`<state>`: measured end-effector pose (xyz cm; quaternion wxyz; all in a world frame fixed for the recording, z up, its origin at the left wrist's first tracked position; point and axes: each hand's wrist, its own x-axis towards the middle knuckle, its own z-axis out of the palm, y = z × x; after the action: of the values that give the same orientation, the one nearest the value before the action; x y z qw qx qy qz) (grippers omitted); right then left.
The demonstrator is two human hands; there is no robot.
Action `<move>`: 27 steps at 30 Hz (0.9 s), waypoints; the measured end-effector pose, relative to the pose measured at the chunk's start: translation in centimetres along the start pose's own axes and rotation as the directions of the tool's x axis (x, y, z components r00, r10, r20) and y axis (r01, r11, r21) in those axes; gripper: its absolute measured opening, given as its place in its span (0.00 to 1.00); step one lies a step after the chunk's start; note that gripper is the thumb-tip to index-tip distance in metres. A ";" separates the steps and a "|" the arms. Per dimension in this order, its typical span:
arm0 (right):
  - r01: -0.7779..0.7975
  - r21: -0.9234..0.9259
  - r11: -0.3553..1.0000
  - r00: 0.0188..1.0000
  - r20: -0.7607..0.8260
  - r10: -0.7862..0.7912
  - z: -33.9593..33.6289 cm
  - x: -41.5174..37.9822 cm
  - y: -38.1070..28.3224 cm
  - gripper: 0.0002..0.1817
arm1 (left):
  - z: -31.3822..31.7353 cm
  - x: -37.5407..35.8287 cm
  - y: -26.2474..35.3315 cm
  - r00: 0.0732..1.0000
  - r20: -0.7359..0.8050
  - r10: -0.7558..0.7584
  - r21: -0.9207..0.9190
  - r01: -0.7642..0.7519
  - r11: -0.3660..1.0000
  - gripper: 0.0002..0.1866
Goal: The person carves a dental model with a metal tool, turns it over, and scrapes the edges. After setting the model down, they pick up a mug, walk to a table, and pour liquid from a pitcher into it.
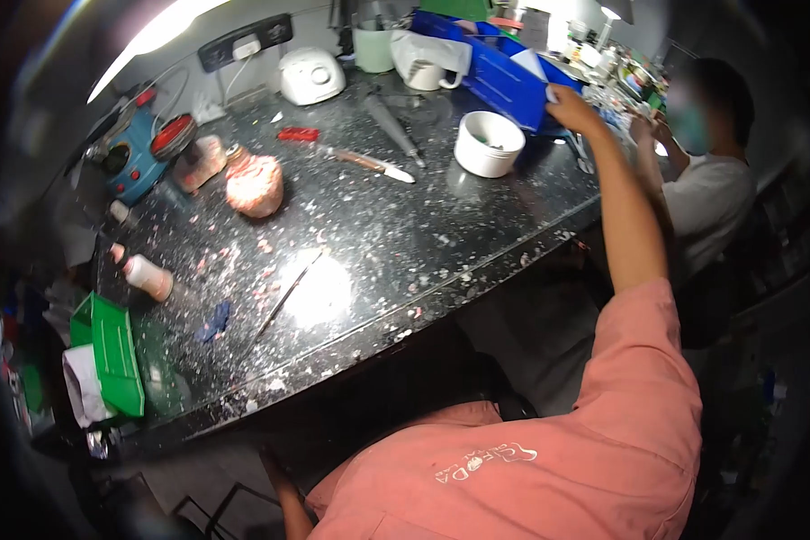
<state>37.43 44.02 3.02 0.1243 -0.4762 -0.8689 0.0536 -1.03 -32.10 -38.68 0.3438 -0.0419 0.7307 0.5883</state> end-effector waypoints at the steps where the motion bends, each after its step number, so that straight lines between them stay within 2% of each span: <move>1: 0.182 0.218 0.959 0.981 -0.099 -0.164 0.3 0.1 2.0 0.33 | -0.1 -0.3 0.2 0.999 0.036 0.018 -0.038 -0.016 0.999 0.37; 2: 0.360 0.412 0.837 0.930 -0.224 -0.290 1.0 0.4 3.8 0.39 | -0.4 -0.7 0.7 1.000 0.002 0.005 -0.047 -0.005 0.999 0.37; 4: 0.338 0.425 0.840 0.916 -0.354 -0.190 -0.7 -2.3 2.1 0.42 | -0.4 -1.3 1.4 0.980 0.138 -0.140 -0.330 0.179 0.927 0.39; 5: 0.387 0.461 0.799 0.883 -0.435 -0.177 -1.4 -4.0 -0.3 0.42 | -0.5 -0.8 0.8 0.983 0.111 -0.148 -0.349 0.178 0.920 0.39; 6: 0.436 0.492 0.754 0.845 -0.512 -0.154 -2.2 -5.8 -2.8 0.41 | -0.5 0.0 -0.2 0.965 0.199 -0.171 -0.375 0.236 0.896 0.40; 7: 0.488 0.455 0.745 0.808 -0.559 -0.188 -3.0 -7.4 -4.8 0.40 | -0.4 0.1 -0.3 0.940 0.285 -0.187 -0.394 0.293 0.871 0.41; 8: 0.539 0.415 0.733 0.764 -0.606 -0.219 -3.7 -8.8 -6.6 0.40 | -0.5 -0.1 -0.4 0.947 0.261 -0.188 -0.414 0.285 0.864 0.41; 10: 0.535 0.407 0.740 0.731 -0.662 -0.165 -3.6 -12.0 -11.1 0.34 | 0.2 -1.1 1.4 0.933 0.220 -0.286 -0.327 0.346 0.879 0.41; 11: 0.524 0.358 0.773 0.731 -0.655 -0.193 -3.0 -13.4 -12.3 0.30 | 1.0 -2.3 2.9 0.938 0.200 -0.283 -0.341 0.338 0.878 0.41; 12: 0.512 0.303 0.804 0.728 -0.650 -0.219 -2.4 -14.6 -13.2 0.26 | 2.5 -3.9 4.7 0.966 0.095 -0.241 -0.255 0.258 0.932 0.41; 13: 0.522 0.454 0.722 0.786 -0.584 -0.201 -1.0 -15.7 -13.7 0.23 | 3.3 -4.6 5.9 0.982 -0.003 -0.186 -0.156 0.184 0.971 0.41; 14: 0.504 0.594 0.628 0.840 -0.508 -0.194 0.4 -16.9 -14.2 0.20 | 3.3 -4.4 6.5 0.983 -0.013 -0.183 -0.159 0.178 0.971 0.41; 15: 0.488 0.555 0.673 0.842 -0.502 -0.196 1.2 -17.9 -16.0 0.19 | 3.3 -4.1 7.0 0.987 -0.037 -0.156 0.134 0.159 0.978 0.41; 16: 0.472 0.511 0.718 0.843 -0.499 -0.199 2.0 -18.8 -18.7 0.17 | 3.5 -3.9 7.4 0.991 -0.050 -0.123 0.414 0.133 0.901 0.41; 17: 0.509 0.614 0.603 0.827 -0.542 -0.147 3.4 -20.0 -22.9 0.17 | 5.5 -4.9 8.0 0.989 -0.146 0.013 0.395 0.046 0.918 0.43; 18: 0.544 0.694 0.471 0.813 -0.575 -0.091 4.8 -21.3 -26.9 0.16 | 5.7 -4.6 7.8 0.989 -0.148 0.018 0.387 0.041 0.921 0.43; 19: 0.343 0.855 0.389 0.939 -0.300 -0.168 4.9 -23.7 -28.7 0.15 | 5.9 -4.2 7.3 0.983 -0.126 0.134 0.532 -0.047 0.845 0.44; 20: 0.372 0.895 0.246 0.871 -0.245 -0.425 7.2 -25.5 -30.2 0.18 | 6.1 -3.8 7.0 0.966 -0.091 0.243 0.662 -0.124 0.739 0.45; 21: 0.438 0.897 0.058 0.598 -0.243 -0.764 9.4 -25.6 -31.3 0.21 | 6.2 -3.8 7.1 0.963 -0.100 0.250 0.660 -0.124 0.741 0.45; 22: 0.513 0.858 0.018 0.407 -0.224 -0.886 11.6 -26.9 -32.0 0.23 | 6.3 -3.7 7.4 0.960 -0.122 0.252 0.675 -0.106 0.730 0.46; 23: 0.336 0.927 0.168 0.400 0.021 -0.916 14.6 -28.1 -30.9 0.22 | 6.1 -3.6 7.6 0.957 -0.140 0.252 0.692 -0.087 0.716 0.47; 24: 0.154 0.930 0.333 0.344 0.265 -0.901 17.0 -29.1 -29.8 0.21 | 5.6 -3.4 7.5 0.957 -0.141 0.254 0.698 -0.085 0.711 0.47; 25: 0.040 0.781 0.624 0.417 0.554 -0.721 17.7 -29.2 -29.6 0.21 | 5.1 -2.9 7.3 0.961 -0.113 0.253 0.651 -0.121 0.749 0.44; 26: -0.090 0.539 0.837 0.444 0.774 -0.451 18.2 -29.3 -29.3 0.21 | 4.6 -2.2 7.0 0.964 -0.085 0.254 0.598 -0.154 0.787 0.42; 27: -0.089 0.538 0.838 0.444 0.775 -0.451 21.1 -30.0 -27.2 0.21 | 3.8 -0.9 6.4 0.964 -0.086 0.253 0.597 -0.154 0.788 0.42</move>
<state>25.08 4.61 -16.49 -0.2166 -0.2276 -0.8056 0.5023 -1.60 -27.10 -33.10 0.2141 0.0975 0.9016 0.3631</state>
